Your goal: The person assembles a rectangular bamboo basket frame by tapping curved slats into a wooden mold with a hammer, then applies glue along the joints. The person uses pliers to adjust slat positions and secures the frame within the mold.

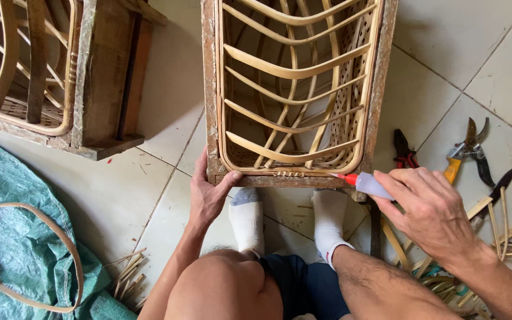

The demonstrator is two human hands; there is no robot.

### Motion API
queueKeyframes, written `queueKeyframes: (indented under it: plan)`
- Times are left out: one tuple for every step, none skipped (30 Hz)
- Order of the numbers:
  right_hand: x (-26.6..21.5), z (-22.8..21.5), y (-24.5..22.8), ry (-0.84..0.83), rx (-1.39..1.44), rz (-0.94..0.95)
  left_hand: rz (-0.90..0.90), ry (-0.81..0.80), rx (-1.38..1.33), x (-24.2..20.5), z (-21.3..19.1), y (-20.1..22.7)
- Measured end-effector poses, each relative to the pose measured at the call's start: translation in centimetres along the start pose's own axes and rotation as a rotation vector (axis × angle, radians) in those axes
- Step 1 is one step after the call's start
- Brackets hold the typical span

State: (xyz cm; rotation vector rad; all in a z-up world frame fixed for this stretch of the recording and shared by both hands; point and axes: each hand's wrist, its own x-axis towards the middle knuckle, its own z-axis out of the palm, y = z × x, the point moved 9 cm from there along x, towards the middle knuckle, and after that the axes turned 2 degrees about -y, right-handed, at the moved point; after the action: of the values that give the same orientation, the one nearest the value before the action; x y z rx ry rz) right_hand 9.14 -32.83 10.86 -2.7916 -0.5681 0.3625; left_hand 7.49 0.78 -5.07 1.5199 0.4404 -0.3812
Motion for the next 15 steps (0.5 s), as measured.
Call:
queueKeyframes:
  plan:
    - [0.1,0.0,-0.1,-0.007,-0.013,-0.009,0.003,0.003,0.002,0.0,-0.1,0.0]
    - [0.1,-0.1,0.0,-0.008,0.004,0.002,0.005,0.007,0.003,0.0,-0.2,0.0]
    - [0.1,-0.2,0.0,-0.007,0.02,0.01,0.014,0.007,0.021,0.0,-0.2,0.0]
    - [0.1,-0.2,0.0,-0.006,0.037,0.018,0.023,0.008,0.039,0.0,-0.3,0.0]
    - [0.0,-0.3,0.0,-0.001,0.042,0.019,0.031,0.011,0.055,0.0,-0.3,-0.1]
    - [0.1,-0.4,-0.1,0.004,0.046,0.02,0.041,-0.001,0.024,0.0,-0.1,-0.1]
    - [0.1,-0.3,-0.3,0.009,0.056,0.023,0.049,-0.013,-0.003,0.1,-0.1,-0.1]
    - [0.2,-0.1,-0.5,-0.004,0.059,0.023,0.057,-0.026,-0.029,0.0,-0.1,0.0]
    - [0.4,0.2,-0.7,-0.015,0.06,0.025,0.041,-0.026,-0.045,0.1,0.0,-0.1]
    - [0.5,0.5,-0.8,-0.025,0.061,0.026,0.024,-0.026,-0.061,0.1,0.0,-0.2]
    - [0.8,0.6,-1.0,-0.025,0.05,0.01,0.009,-0.026,-0.079,0.2,0.1,-0.3]
    - [1.0,0.7,-1.2,-0.025,0.04,-0.006,0.005,-0.028,-0.075,0.2,0.1,-0.2]
    - [1.1,0.7,-1.3,-0.027,0.029,-0.022,-0.001,-0.03,-0.072,0.2,0.1,-0.2]
    - [1.2,0.7,-1.3,-0.029,0.037,-0.029,-0.006,-0.032,-0.07,0.1,0.1,-0.2]
    - [1.2,0.5,-1.3,-0.03,0.045,-0.034,0.014,-0.035,-0.057,0.2,0.1,0.0]
